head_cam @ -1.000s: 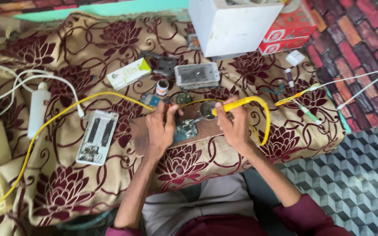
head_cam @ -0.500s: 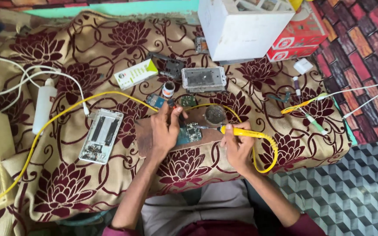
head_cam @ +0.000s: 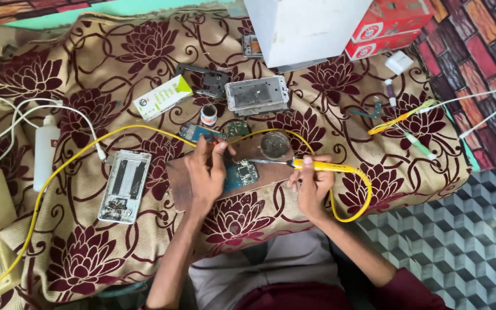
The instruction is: The person solders a small circuit board using a soldering iron and solder wire. They repeatedly apply heat and solder to various points on the board while holding it steady with a screwdriver.
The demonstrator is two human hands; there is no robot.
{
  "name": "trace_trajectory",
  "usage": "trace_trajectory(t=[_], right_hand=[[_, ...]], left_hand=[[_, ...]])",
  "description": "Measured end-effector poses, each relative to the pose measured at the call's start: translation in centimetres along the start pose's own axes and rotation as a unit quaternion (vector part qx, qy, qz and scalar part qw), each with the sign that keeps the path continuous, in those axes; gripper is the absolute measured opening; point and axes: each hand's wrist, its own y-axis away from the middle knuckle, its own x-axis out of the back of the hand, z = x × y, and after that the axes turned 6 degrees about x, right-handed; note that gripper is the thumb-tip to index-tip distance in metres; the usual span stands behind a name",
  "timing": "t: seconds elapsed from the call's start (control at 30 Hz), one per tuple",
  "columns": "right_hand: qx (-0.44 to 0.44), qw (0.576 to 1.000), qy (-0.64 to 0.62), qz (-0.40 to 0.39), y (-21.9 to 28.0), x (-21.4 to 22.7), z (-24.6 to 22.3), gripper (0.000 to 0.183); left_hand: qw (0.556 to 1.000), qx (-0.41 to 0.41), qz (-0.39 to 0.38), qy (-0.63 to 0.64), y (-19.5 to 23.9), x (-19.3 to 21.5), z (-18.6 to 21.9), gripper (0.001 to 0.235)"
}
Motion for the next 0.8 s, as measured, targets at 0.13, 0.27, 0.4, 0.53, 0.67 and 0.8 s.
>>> trace_trajectory(t=[0.13, 0.27, 0.4, 0.53, 0.67, 0.8], right_hand=[[-0.009, 1.000, 0.021, -0.003, 0.0, 0.3, 0.5, 0.018], [0.000, 0.999, 0.034, -0.005, 0.2, 0.7, 1.1, 0.020], [-0.013, 1.000, 0.009, -0.001, 0.4, 1.0, 1.8, 0.019], [0.006, 1.000, 0.004, 0.006, 0.1, 0.7, 2.0, 0.020], [0.021, 0.999, 0.023, 0.004, 0.2, 0.3, 1.2, 0.021], [0.012, 1.000, 0.016, 0.003, 0.3, 0.3, 0.9, 0.018]], left_hand=[[0.999, -0.031, -0.001, 0.016, 0.3, -0.1, -0.3, 0.016], [1.000, -0.023, 0.006, 0.006, 0.4, -0.1, -0.5, 0.018], [0.999, -0.048, 0.006, 0.011, 0.3, -0.1, -0.8, 0.019], [1.000, -0.018, 0.006, -0.017, 0.0, -0.1, -0.7, 0.020], [1.000, -0.030, 0.007, 0.002, 0.0, -0.1, -0.4, 0.019], [0.999, -0.038, 0.002, 0.010, 0.2, -0.1, -0.8, 0.018]])
